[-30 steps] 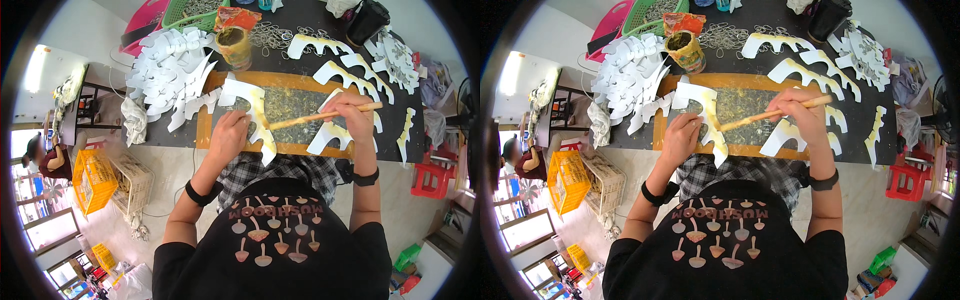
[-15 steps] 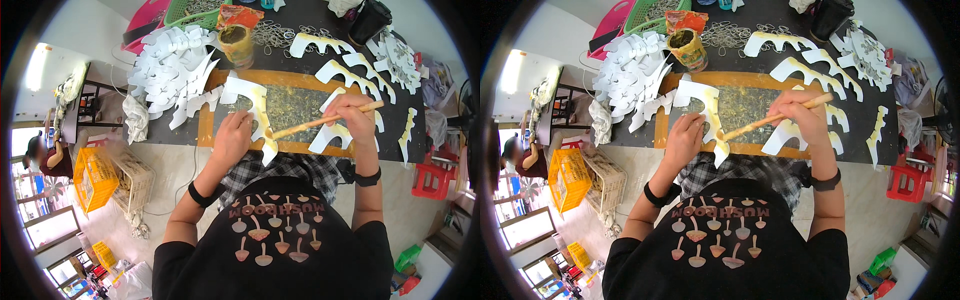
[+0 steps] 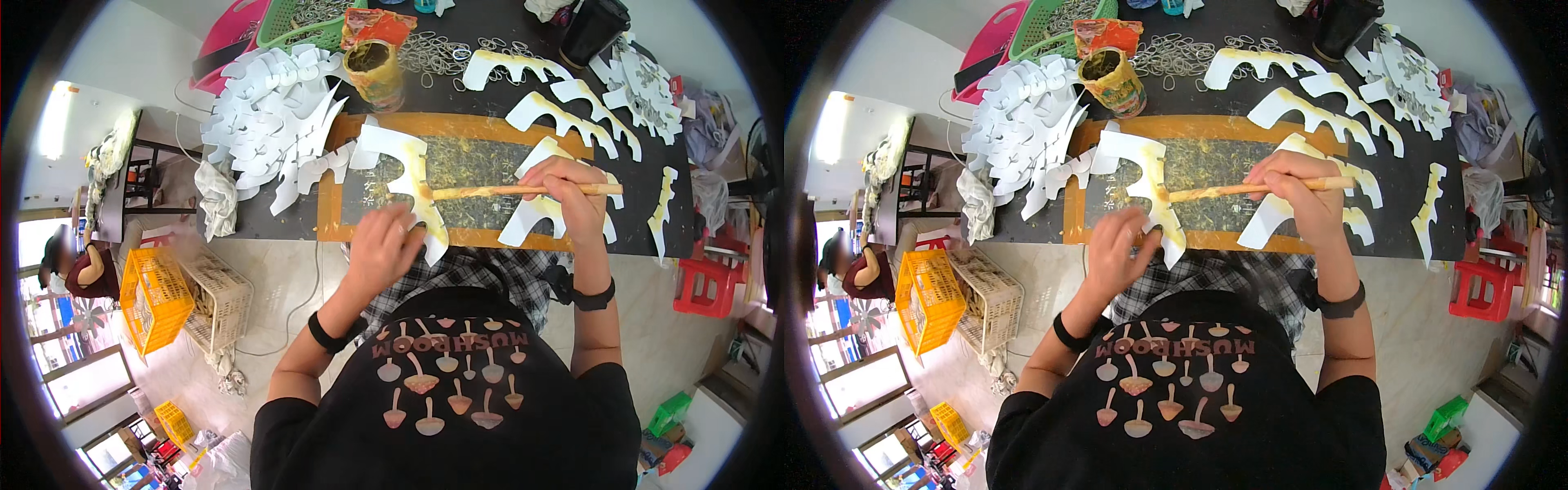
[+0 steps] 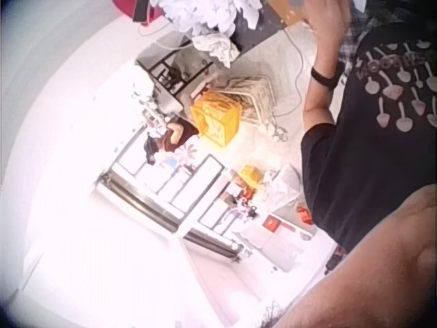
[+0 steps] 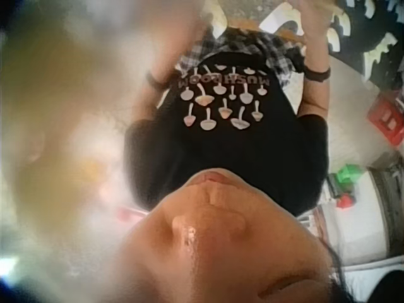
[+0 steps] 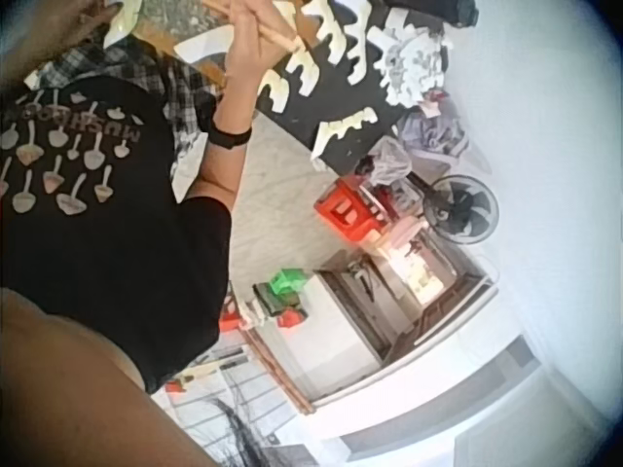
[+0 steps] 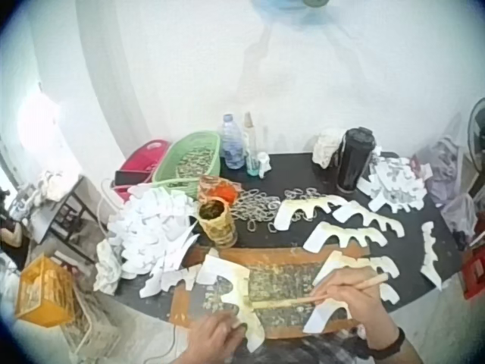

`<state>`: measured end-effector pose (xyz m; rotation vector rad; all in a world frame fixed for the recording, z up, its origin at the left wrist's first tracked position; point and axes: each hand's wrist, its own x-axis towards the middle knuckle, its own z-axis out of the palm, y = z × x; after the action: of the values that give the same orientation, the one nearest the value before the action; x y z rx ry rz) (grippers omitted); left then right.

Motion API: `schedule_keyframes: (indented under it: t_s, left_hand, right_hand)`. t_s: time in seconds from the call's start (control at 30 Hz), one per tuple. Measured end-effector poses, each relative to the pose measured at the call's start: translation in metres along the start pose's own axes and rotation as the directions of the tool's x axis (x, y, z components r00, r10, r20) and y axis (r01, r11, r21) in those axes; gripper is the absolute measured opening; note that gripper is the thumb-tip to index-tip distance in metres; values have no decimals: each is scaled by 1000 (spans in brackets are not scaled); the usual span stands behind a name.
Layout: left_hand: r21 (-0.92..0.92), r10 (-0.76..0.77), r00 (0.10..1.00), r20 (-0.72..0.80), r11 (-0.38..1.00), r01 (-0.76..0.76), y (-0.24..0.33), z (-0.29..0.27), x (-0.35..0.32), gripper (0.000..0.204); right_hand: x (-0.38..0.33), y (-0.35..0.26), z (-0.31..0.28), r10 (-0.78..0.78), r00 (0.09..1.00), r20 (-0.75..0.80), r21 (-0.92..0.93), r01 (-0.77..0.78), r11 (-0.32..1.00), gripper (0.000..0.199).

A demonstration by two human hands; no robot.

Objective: Applying adhesive to shoe upper parts with a brush and organizing components for assembly.

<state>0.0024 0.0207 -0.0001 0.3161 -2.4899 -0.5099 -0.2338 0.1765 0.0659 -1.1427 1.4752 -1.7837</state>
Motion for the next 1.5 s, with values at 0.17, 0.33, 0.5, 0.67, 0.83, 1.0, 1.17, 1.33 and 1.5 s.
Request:
schedule_keyframes:
  t_s: [0.17, 0.33, 0.5, 0.67, 0.83, 1.0, 1.17, 1.33, 1.5]
  left_hand:
    - [-50, 98, 989, 108, 994, -93, 17, 3, -13, 45]
    - [14, 65, 990, 122, 998, -67, 24, 1, -17, 45]
    - [82, 40, 990, 135, 995, -51, 28, 0, -19, 36]
    - [73, 16, 990, 139, 997, -26, 29, 1, -18, 32]
    - [67, 36, 991, 131, 997, -46, 27, 0, -21, 34]
    - [65, 38, 992, 123, 997, -46, 26, 3, -25, 36]
    - [77, 29, 991, 128, 996, -39, 27, 4, -26, 35]
    - [75, 10, 996, 89, 997, -17, 28, 5, -26, 31]
    - [90, 3, 996, 89, 996, -11, 28, 5, -25, 30]
  right_hand:
    - [-10, -8, 0, 12, 1000, 29, -51, -11, 999, 18]
    - [-20, -17, 1, -15, 999, 50, -92, 19, 996, 16]
    - [-30, -22, 2, -78, 995, 58, -142, 86, 986, 15]
    - [-49, -27, -10, -15, 998, 60, -120, 22, 992, 16]
    - [-68, -21, -14, -68, 997, -48, 106, 73, 992, 19]
    - [-88, -2, -2, -1, 986, -169, -24, -3, 1000, 21]
    - [-105, 7, -15, 65, 997, -30, -105, -68, 992, 16]
    - [-125, 6, -26, 234, 972, -8, -26, -234, 972, 12]
    - [-128, 8, -30, 242, 960, -143, 77, -233, 969, 12]
